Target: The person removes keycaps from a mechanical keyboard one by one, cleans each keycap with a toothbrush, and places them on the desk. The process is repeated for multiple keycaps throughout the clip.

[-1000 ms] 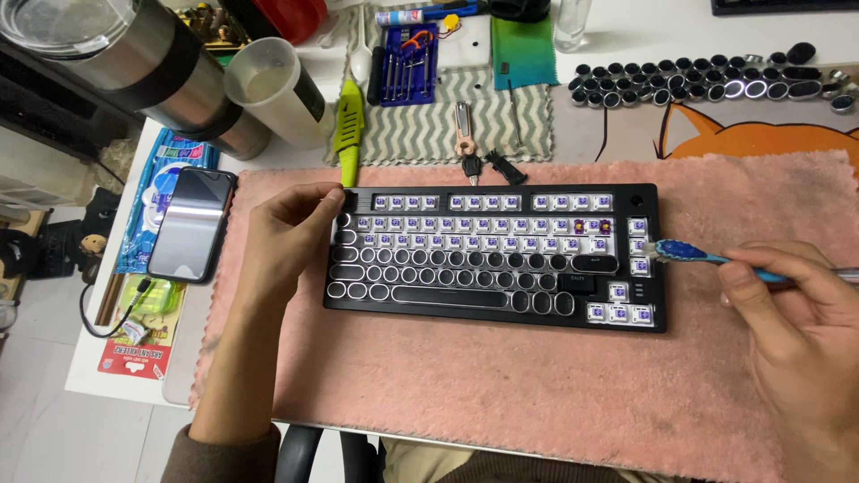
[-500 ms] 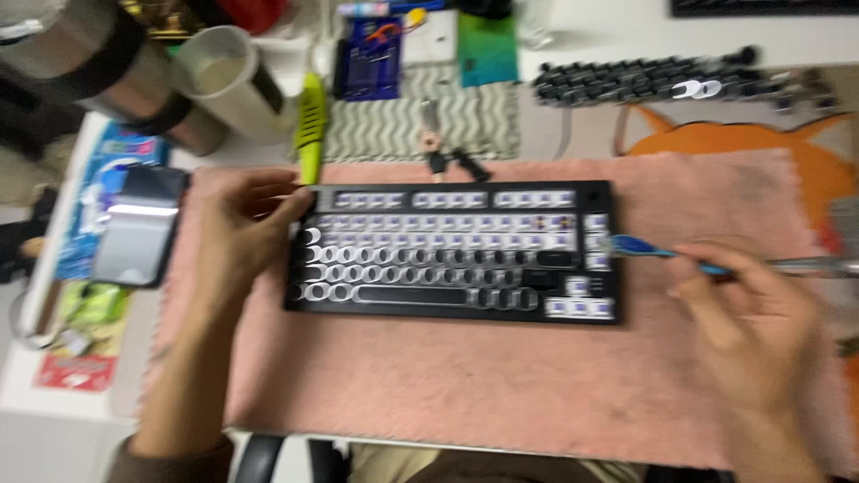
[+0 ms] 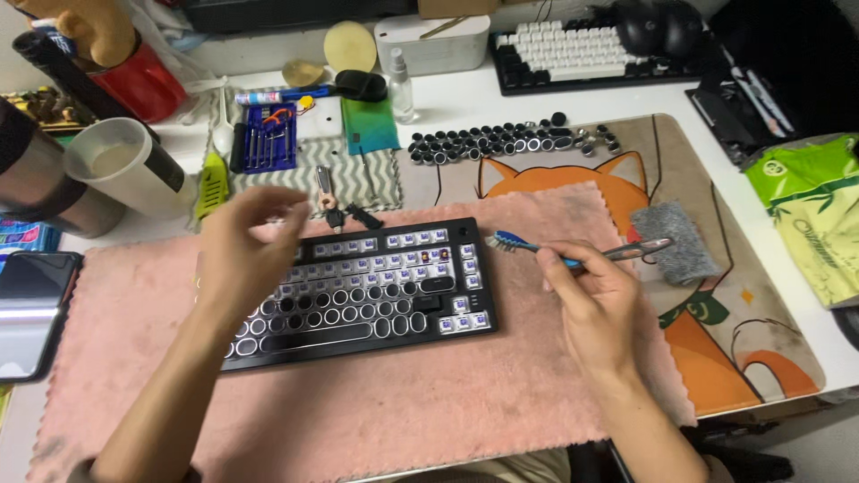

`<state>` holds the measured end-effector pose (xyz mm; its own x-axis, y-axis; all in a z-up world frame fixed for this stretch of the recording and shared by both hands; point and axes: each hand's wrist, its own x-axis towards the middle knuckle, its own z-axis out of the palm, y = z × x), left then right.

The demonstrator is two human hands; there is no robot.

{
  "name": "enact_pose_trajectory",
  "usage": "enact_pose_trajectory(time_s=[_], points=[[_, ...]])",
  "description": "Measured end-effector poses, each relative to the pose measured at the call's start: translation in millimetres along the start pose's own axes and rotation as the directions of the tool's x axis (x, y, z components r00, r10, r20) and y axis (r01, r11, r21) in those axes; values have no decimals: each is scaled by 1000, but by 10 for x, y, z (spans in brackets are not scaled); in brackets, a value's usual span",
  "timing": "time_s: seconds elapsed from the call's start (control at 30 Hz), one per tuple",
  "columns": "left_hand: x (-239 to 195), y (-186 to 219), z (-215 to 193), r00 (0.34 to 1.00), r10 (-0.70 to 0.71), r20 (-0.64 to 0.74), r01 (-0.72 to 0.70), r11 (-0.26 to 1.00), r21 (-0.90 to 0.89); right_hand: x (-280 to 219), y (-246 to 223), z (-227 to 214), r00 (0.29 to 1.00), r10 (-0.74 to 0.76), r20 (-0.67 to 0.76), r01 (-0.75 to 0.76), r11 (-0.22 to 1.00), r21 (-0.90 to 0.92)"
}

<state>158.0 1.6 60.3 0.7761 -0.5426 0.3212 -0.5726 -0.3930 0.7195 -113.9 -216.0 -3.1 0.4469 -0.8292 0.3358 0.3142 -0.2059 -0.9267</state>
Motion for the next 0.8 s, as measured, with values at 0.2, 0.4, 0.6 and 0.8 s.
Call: enact_pose_trajectory(time_s=[0.2,0.4,0.6,0.8], points=[[667,-173,955,981,121,153,-125,992,18,17,-134,56,1000,-10,12,10,998,-64],[1008,-100,1512,967,209,144,-228,964,135,30,-218,65,999,1,47,5,992,-126],[981,282,1583,937,246,247,-313,905,287,73,-291,64,998,8,59,0,991,-136],[1113,-62,1706,965,157,212,-199,961,194,68,-323,79,998,-21,64,27,995,-93]])
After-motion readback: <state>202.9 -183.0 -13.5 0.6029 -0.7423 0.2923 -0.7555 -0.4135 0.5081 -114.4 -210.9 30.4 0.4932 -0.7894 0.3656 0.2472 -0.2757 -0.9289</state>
